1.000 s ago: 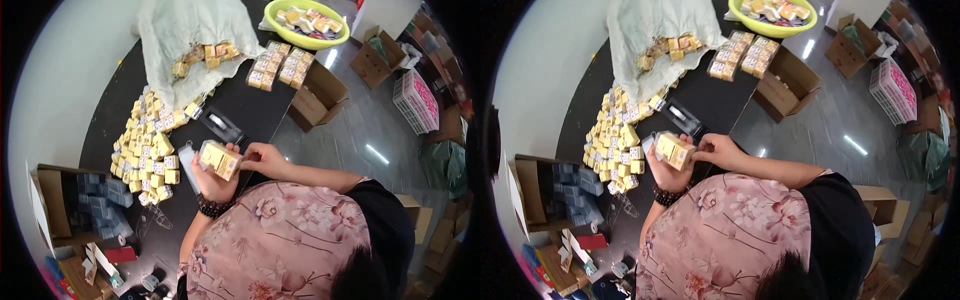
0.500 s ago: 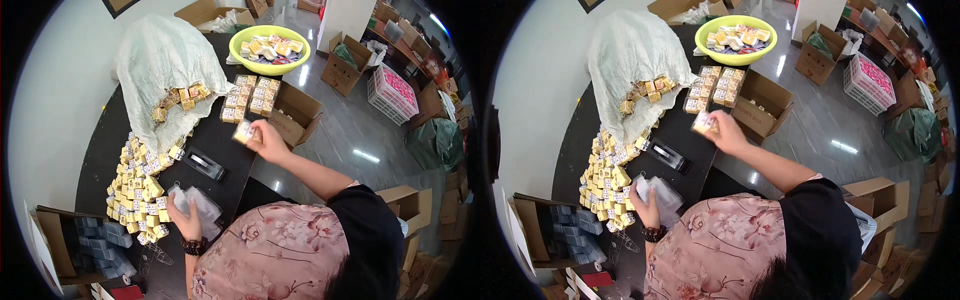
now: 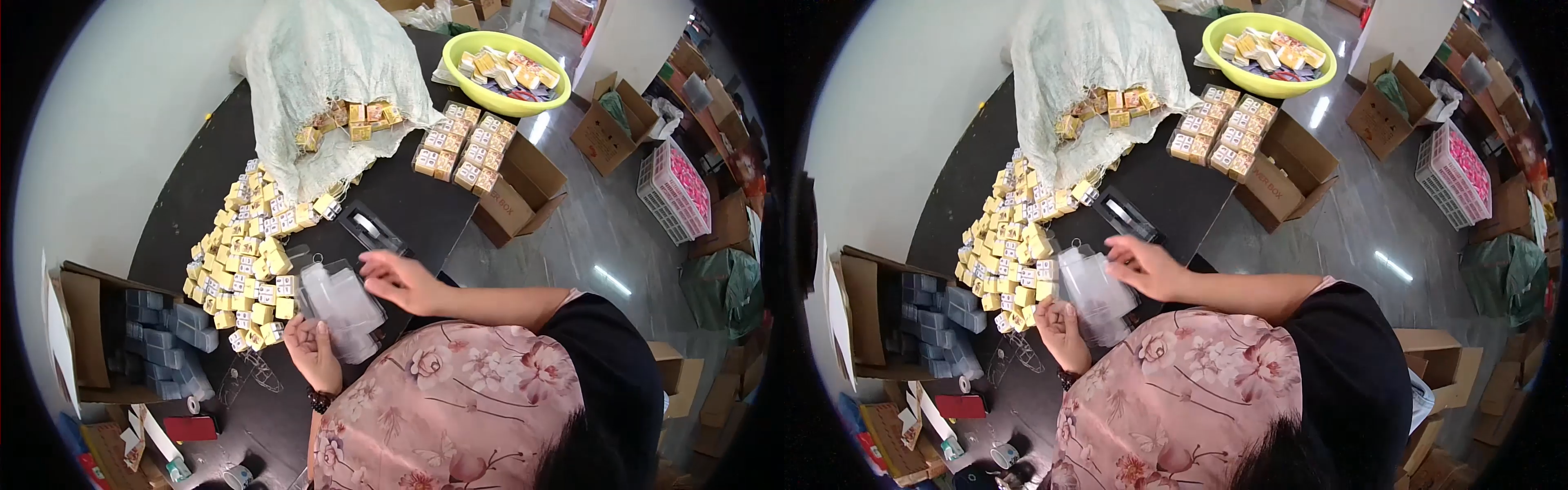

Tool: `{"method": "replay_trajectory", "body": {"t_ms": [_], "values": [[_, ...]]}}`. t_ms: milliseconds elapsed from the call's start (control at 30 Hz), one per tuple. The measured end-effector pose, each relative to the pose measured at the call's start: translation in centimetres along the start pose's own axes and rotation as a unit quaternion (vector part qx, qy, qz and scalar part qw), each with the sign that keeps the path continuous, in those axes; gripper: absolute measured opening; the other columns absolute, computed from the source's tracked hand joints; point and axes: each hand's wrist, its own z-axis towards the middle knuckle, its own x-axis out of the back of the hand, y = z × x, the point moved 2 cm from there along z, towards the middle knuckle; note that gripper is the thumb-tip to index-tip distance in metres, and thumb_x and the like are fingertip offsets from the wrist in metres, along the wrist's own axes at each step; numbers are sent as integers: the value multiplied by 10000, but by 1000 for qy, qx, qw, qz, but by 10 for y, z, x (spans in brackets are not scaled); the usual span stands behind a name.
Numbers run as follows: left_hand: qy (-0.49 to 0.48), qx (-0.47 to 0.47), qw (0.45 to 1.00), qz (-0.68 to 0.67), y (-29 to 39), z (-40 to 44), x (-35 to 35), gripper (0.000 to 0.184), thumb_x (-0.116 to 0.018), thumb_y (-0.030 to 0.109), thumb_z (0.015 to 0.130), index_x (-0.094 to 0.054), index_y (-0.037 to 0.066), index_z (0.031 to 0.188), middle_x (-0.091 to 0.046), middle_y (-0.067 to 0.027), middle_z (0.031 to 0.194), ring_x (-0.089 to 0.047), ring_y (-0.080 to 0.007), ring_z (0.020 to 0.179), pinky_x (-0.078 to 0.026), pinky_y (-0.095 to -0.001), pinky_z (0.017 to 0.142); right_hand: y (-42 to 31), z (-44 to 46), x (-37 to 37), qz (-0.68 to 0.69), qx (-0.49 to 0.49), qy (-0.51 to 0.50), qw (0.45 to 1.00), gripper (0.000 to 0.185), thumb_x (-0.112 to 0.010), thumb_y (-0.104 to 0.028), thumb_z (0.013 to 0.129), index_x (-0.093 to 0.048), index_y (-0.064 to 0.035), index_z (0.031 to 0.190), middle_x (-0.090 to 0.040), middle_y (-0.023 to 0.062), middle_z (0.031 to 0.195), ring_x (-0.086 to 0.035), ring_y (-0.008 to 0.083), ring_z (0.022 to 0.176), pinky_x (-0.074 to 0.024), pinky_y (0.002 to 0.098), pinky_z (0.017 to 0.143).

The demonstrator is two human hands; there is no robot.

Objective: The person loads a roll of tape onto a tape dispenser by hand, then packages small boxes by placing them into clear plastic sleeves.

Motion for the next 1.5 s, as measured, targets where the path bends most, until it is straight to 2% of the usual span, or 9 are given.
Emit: {"method": "replay_trajectory", "body": {"t_ms": [100, 167, 200, 467, 667, 833, 1100, 1300, 1500], "values": [[-37, -126, 970, 204, 29, 10, -22, 647, -669, -11, 831, -367, 36, 1401, -425, -152, 1290, -449, -253, 1130, -406, -330, 939, -9, 7, -40, 103, -205, -189, 955, 267, -515, -239, 997, -579, 3, 1091, -629, 76, 984, -629, 186, 891, -502, 318, 779], [-17, -183, 884, 430, 51, 10, -17, 802, -785, 56, 714, -394, 76, 1414, -338, -202, 1408, -350, -380, 1232, -348, -421, 1004, -18, 13, -39, -62, -80, -235, 967, 236, -515, -207, 988, -583, 9, 1056, -629, 101, 950, -633, 230, 875, -498, 338, 765], [-31, -212, 866, 452, 52, 9, -10, 821, -802, 63, 693, -399, 69, 1408, -357, -195, 1391, -367, -373, 1222, -353, -421, 995, -23, 15, -38, -219, 51, -259, 939, 207, -516, -176, 979, -586, 14, 1021, -629, 126, 916, -637, 274, 858, -494, 358, 752], [-34, -100, 923, 370, 43, 2, 10, 424, -804, 72, 703, -560, 28, 1048, -589, -82, 916, -565, -219, 849, -441, -321, 776, -24, 11, -47, -232, 97, -289, 924, 140, -513, -137, 959, -525, -1, 985, -606, 175, 944, -613, 360, 895, -486, 406, 751], [-74, -46, 953, 291, 14, -6, 19, 264, -763, 56, 769, -592, 19, 967, -592, -62, 760, -568, -170, 685, -459, -287, 688, -12, 7, -45, -197, -92, -272, 937, 250, -423, -219, 1025, -518, 11, 1046, -661, 184, 974, -668, 266, 917, -509, 353, 775], [-31, 19, 994, 101, 26, -7, 10, 192, -751, 61, 809, -601, 16, 921, -659, -76, 879, -599, -121, 789, -482, -261, 734, -12, 6, -46, 93, -254, -304, 914, 344, -391, -284, 1039, -556, 5, 1127, -665, 121, 957, -646, 176, 882, -504, 318, 787], [-159, 67, 957, 235, 12, -13, 14, 189, -758, 60, 797, -630, 12, 927, -643, -80, 921, -607, -146, 783, -488, -259, 684, -3, 7, -46, -193, -147, -327, 913, 377, -446, -319, 1021, -597, 26, 1005, -657, 54, 979, -610, 180, 884, -477, 318, 804], [-241, -8, 956, 164, 36, -6, 7, 125, -705, 27, 822, -621, 34, 914, -645, -97, 1001, -610, -216, 918, -480, -304, 776, -19, 15, -30, 138, -396, -445, 791, 463, -662, -320, 888, -543, 2, 1199, -581, 14, 966, -558, 90, 870, -446, 225, 698], [-297, -130, 910, 258, 70, 5, 2, 190, -761, 29, 748, -640, 23, 893, -652, -128, 1024, -610, -266, 951, -477, -331, 814, -30, 45, -28, -188, -209, -458, 844, 423, -788, -283, 789, -604, 2, 1042, -658, 59, 812, -608, 105, 724, -472, 278, 607]]}}
